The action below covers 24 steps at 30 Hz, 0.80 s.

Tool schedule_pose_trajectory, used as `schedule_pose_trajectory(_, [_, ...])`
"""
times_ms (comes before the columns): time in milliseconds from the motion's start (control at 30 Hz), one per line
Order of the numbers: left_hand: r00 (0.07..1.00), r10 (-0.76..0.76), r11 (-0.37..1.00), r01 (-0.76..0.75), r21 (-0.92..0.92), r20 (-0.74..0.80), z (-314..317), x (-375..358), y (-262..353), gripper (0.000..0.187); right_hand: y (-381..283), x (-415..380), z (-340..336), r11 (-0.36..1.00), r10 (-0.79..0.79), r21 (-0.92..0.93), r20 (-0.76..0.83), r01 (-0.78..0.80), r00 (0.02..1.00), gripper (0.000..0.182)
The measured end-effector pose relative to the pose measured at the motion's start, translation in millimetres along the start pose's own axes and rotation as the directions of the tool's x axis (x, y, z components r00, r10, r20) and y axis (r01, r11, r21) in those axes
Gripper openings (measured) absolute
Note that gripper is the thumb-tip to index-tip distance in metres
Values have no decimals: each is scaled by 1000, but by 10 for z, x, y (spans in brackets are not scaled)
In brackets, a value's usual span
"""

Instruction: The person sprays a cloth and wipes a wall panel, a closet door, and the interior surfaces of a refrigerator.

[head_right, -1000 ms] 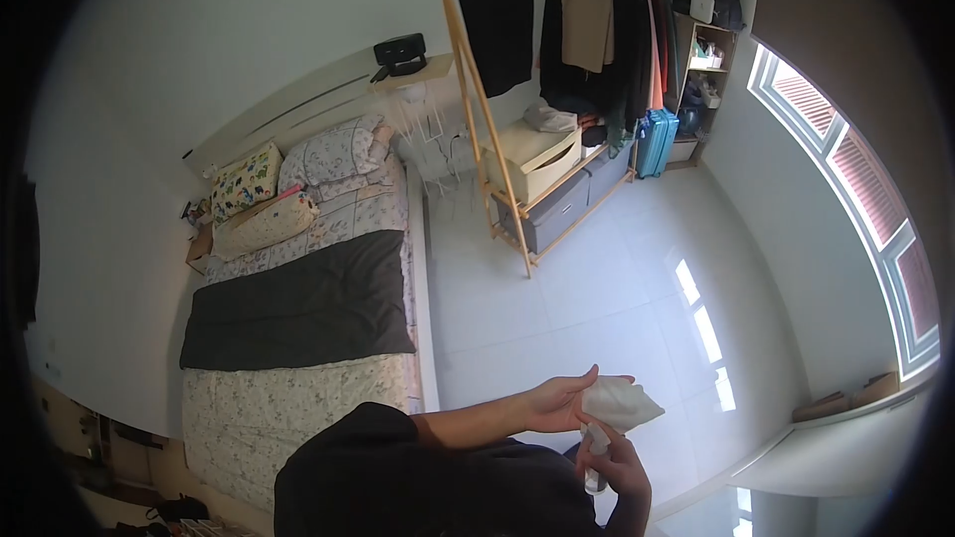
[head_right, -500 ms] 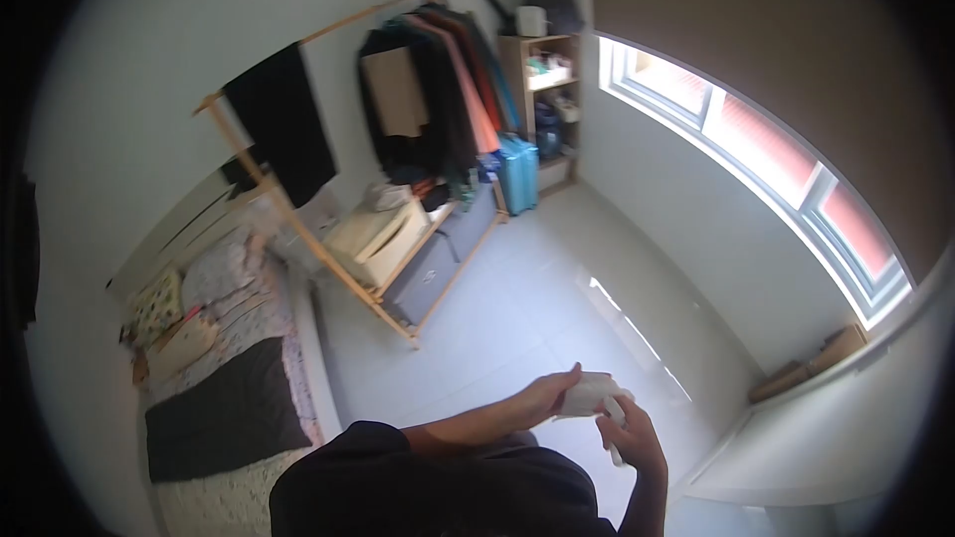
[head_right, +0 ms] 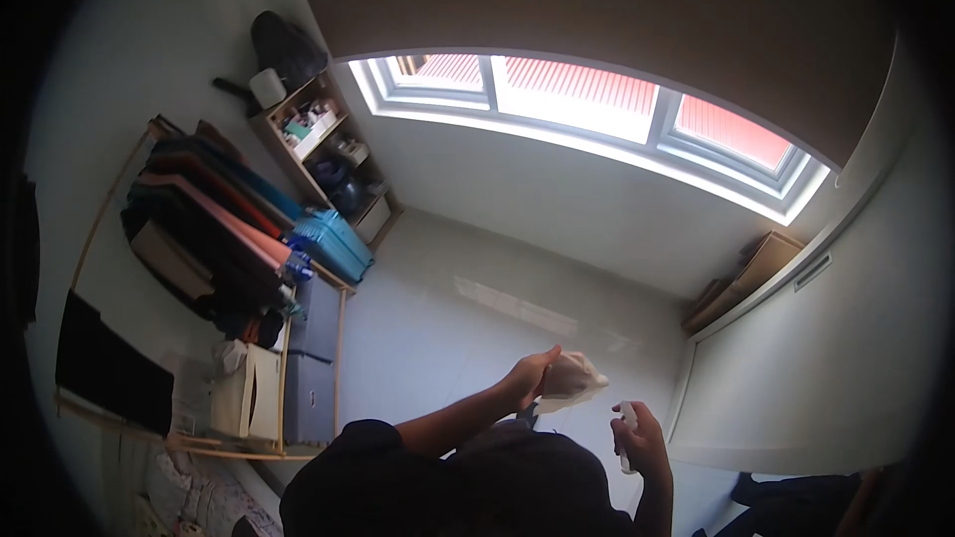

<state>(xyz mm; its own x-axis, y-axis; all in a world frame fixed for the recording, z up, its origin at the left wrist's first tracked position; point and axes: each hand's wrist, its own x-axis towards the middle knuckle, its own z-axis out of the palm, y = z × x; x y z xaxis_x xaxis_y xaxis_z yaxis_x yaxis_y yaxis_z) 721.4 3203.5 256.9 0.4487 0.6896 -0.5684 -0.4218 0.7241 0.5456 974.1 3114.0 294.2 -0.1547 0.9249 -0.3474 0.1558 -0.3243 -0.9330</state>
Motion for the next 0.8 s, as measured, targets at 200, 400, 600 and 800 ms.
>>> schedule_pose_trajectory(200, [974, 71, 980, -109, 167, 217, 409, 1297, 872, 53, -4, 533, -519, 984, -64, 129, -390, 123, 919, 24])
schedule_pose_trajectory(400, [948, -17, 968, -63, 241, 318, 1003, 1862, 959, 57, 239, 738, -1200, 965, 26, 191, -756, 182, 654, 38])
schedule_pose_trajectory(600, [951, -208, 974, 180, 138, 229, 1515, 2401, 384, 54, -245, 591, -2728, 953, -75, 9, -961, 303, 265, 27])
schedule_pose_trajectory(800, [921, -280, 940, 206, 271, 272, 2609, 3043, 254, 53, -824, 500, -3898, 960, -232, -212, -968, 181, 94, 22])
